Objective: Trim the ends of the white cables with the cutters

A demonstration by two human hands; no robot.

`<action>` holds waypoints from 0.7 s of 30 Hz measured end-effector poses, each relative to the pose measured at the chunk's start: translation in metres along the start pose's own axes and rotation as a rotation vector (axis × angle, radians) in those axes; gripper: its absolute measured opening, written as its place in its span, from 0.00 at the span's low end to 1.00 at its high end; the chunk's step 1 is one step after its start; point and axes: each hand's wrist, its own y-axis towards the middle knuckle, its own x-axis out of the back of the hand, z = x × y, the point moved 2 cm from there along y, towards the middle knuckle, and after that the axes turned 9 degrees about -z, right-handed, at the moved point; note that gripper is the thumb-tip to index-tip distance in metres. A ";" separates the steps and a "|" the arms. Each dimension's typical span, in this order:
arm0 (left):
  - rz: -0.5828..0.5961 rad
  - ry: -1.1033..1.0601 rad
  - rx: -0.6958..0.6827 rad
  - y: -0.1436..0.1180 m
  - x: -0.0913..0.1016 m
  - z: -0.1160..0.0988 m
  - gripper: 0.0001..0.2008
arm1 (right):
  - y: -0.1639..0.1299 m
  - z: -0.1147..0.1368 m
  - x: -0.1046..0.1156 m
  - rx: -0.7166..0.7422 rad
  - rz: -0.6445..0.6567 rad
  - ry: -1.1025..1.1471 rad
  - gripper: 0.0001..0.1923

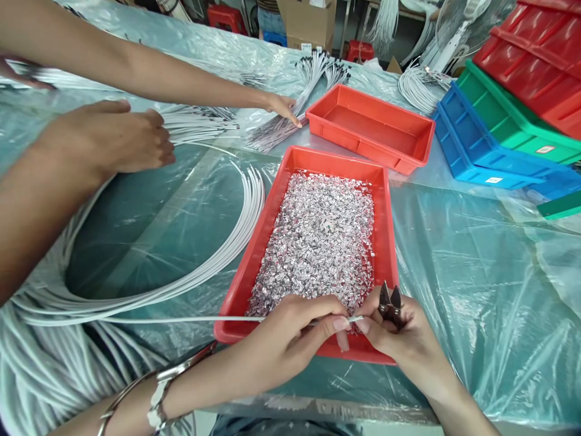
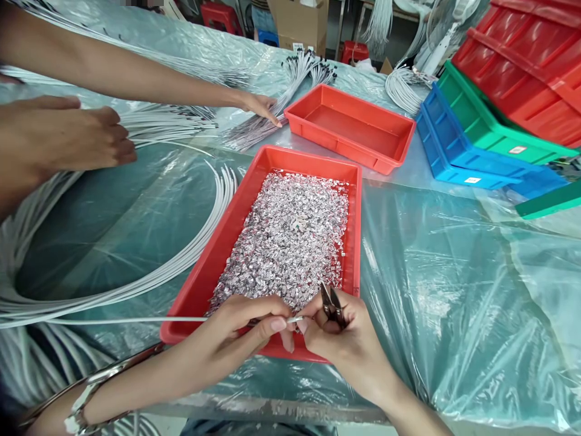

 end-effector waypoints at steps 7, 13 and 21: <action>0.049 0.004 0.036 0.001 0.002 -0.002 0.17 | 0.001 0.006 -0.001 0.026 0.039 -0.023 0.07; 0.140 -0.085 0.138 -0.002 0.005 -0.001 0.18 | 0.000 0.009 0.000 0.047 0.098 -0.048 0.06; 0.245 -0.089 0.157 0.001 0.009 -0.004 0.16 | -0.002 0.009 0.002 0.025 0.273 -0.100 0.06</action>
